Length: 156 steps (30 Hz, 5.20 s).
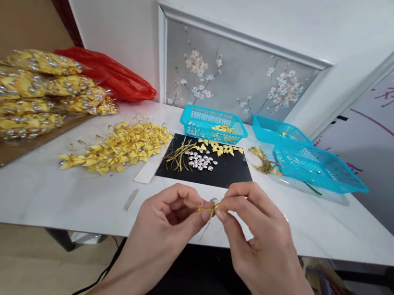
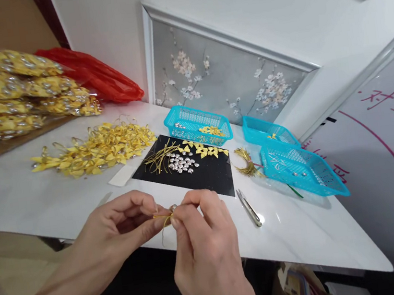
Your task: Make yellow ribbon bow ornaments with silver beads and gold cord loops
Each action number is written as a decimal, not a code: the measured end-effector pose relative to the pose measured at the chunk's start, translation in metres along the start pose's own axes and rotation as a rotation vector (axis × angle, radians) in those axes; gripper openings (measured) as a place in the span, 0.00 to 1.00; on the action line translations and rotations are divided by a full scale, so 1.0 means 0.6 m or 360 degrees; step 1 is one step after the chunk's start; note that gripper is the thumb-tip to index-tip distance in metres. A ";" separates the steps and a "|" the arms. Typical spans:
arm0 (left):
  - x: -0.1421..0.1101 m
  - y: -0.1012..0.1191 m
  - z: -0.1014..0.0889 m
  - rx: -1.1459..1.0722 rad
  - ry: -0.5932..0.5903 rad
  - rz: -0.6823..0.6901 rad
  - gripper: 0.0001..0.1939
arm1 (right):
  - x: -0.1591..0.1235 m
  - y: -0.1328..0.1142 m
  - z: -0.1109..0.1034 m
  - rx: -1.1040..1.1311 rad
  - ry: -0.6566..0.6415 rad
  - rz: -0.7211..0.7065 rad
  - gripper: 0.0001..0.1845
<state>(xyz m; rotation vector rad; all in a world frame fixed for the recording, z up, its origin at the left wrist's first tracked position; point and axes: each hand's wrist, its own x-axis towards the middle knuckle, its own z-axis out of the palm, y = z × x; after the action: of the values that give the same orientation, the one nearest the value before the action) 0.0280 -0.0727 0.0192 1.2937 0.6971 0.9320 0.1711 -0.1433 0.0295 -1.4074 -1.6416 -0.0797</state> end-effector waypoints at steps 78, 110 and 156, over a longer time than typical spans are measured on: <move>0.000 0.002 -0.006 0.0061 -0.0054 -0.0180 0.05 | 0.003 0.003 0.003 -0.0307 -0.0021 -0.0226 0.09; -0.005 0.002 -0.001 0.0123 0.0049 0.0016 0.02 | -0.001 0.000 0.004 0.0054 0.0018 -0.0039 0.09; 0.011 0.001 -0.006 -0.0814 -0.0017 -0.0626 0.07 | -0.018 0.015 0.007 -0.0155 0.0157 -0.0038 0.13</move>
<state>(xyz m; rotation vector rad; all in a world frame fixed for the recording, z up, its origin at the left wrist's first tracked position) 0.0277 -0.0651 0.0195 0.6778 0.6224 0.7149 0.1748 -0.1456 0.0157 -1.4342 -1.5912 -0.2426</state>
